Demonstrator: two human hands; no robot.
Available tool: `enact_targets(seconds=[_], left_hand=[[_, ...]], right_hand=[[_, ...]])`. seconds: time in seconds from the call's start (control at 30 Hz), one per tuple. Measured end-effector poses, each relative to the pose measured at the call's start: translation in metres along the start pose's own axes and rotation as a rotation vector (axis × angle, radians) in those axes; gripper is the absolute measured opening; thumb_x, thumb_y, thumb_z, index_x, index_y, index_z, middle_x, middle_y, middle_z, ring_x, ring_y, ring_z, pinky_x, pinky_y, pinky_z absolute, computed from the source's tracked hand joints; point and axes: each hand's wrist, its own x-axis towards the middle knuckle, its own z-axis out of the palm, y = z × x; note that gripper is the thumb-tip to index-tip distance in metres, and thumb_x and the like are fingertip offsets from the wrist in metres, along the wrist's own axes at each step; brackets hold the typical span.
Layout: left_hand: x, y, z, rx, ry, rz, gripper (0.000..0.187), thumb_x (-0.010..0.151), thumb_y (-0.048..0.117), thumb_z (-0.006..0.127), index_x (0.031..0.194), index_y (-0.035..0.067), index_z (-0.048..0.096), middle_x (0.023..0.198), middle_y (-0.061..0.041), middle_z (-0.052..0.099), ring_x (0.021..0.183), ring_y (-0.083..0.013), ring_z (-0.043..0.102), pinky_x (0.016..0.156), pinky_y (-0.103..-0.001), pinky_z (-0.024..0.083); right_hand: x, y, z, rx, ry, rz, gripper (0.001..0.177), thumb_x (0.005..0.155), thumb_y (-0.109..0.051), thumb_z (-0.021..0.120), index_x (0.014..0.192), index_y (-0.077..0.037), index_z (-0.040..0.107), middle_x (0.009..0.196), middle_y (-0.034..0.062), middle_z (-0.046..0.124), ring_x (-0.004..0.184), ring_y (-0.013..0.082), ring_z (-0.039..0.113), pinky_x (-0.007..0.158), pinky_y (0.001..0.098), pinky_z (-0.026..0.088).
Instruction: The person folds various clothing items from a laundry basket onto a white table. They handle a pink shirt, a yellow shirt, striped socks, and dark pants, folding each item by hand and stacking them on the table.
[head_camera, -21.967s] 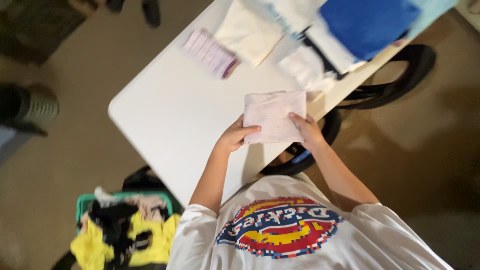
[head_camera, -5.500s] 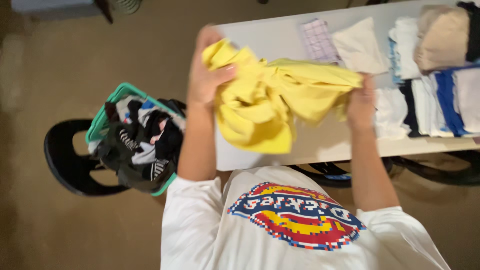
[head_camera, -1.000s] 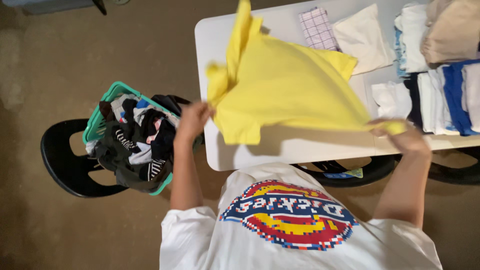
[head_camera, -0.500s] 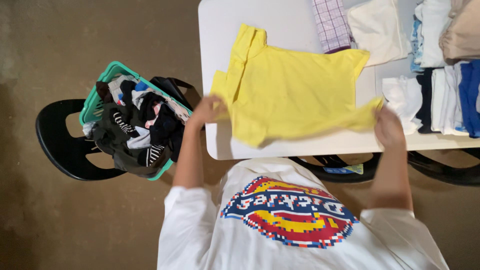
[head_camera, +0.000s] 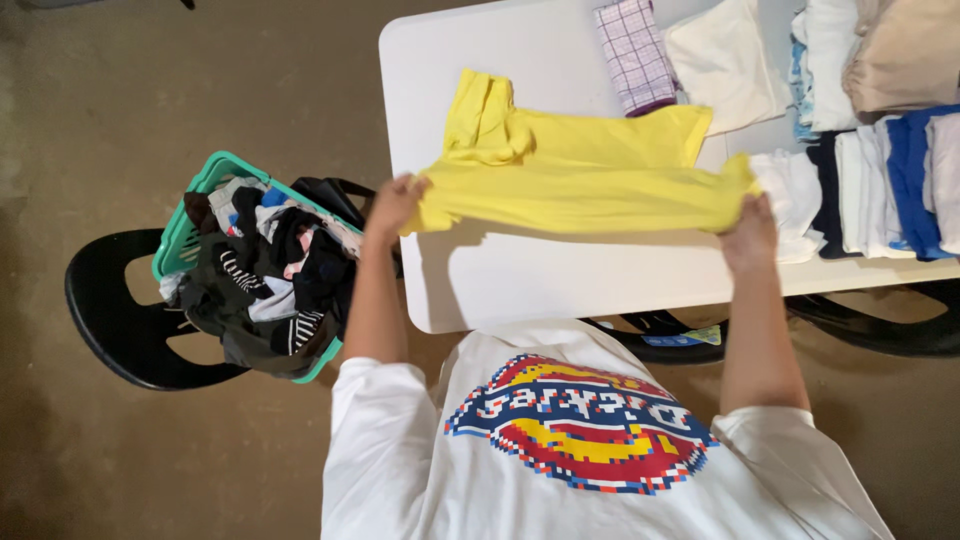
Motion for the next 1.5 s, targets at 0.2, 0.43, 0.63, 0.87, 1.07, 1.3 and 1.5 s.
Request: enact_targets(seconds=[0.2, 0.43, 0.63, 0.87, 1.07, 1.3, 1.5], left_hand=[[-0.044, 0.149, -0.044, -0.477, -0.081, 0.136, 0.026, 0.101, 0.028, 0.067, 0.100, 0.002, 0.072, 0.088, -0.002, 0.072, 0.076, -0.0103, 0.064, 0.070, -0.028, 0.054], [-0.063, 0.227, -0.045, -0.480, -0.118, 0.229, 0.024, 0.103, 0.023, 0.067, 0.100, -0.001, 0.070, 0.087, -0.002, 0.071, 0.074, -0.0094, 0.064, 0.068, -0.028, 0.054], [-0.027, 0.179, -0.051, -0.165, -0.044, 0.221, 0.026, 0.102, 0.024, 0.068, 0.093, 0.000, 0.069, 0.079, -0.004, 0.066, 0.069, -0.0107, 0.058, 0.062, -0.031, 0.050], [0.001, 0.009, -0.017, 0.639, -0.065, 0.189, 0.035, 0.091, 0.034, 0.070, 0.094, 0.000, 0.075, 0.088, -0.021, 0.072, 0.080, -0.0384, 0.069, 0.073, -0.045, 0.053], [-0.023, -0.001, -0.035, 0.256, 0.010, -0.024, 0.032, 0.100, 0.031, 0.069, 0.099, -0.001, 0.073, 0.081, -0.008, 0.066, 0.073, -0.0146, 0.054, 0.066, -0.034, 0.046], [-0.067, 0.131, -0.069, -0.250, 0.089, 0.255, 0.029, 0.111, 0.027, 0.066, 0.096, 0.002, 0.068, 0.084, 0.004, 0.059, 0.078, -0.0075, 0.049, 0.071, -0.026, 0.042], [-0.088, 0.190, -0.083, -0.427, 0.025, 0.412, 0.020, 0.107, 0.021, 0.063, 0.102, 0.002, 0.067, 0.093, 0.003, 0.067, 0.087, -0.0073, 0.059, 0.082, -0.024, 0.049]], right_hand=[[-0.045, -0.087, -0.006, -0.489, -0.214, -0.486, 0.049, 0.096, -0.012, 0.071, 0.138, -0.004, 0.049, 0.124, 0.0115, 0.067, 0.113, 0.0275, 0.067, 0.096, 0.0433, 0.056], [-0.029, -0.111, 0.002, -1.189, 0.092, -0.638, 0.070, 0.083, -0.032, 0.089, 0.138, -0.006, 0.054, 0.115, 0.0183, 0.061, 0.102, 0.0328, 0.063, 0.087, 0.0431, 0.054], [0.023, -0.053, 0.004, -1.602, -0.324, -0.150, 0.092, 0.069, -0.038, 0.090, 0.150, -0.030, 0.048, 0.142, 0.0309, 0.042, 0.117, 0.0439, 0.062, 0.103, 0.0486, 0.052], [0.002, 0.088, -0.003, -1.836, -0.144, -0.010, 0.094, 0.074, -0.032, 0.087, 0.149, -0.027, 0.032, 0.150, 0.0294, 0.027, 0.136, 0.0474, 0.029, 0.109, 0.0549, 0.034], [-0.009, 0.048, -0.043, -1.152, -0.024, -0.030, 0.056, 0.088, -0.021, 0.064, 0.140, -0.021, 0.041, 0.142, 0.0192, 0.043, 0.130, 0.0360, 0.045, 0.107, 0.0509, 0.042], [-0.066, -0.091, -0.013, 0.111, -0.375, -0.110, 0.029, 0.105, -0.007, 0.038, 0.129, -0.014, 0.052, 0.133, 0.0072, 0.063, 0.122, 0.0227, 0.063, 0.104, 0.0462, 0.051], [-0.092, -0.134, -0.008, 0.644, -0.313, -0.365, 0.025, 0.112, 0.001, 0.043, 0.135, 0.005, 0.054, 0.131, 0.0243, 0.062, 0.123, 0.0327, 0.066, 0.117, 0.0483, 0.060]])
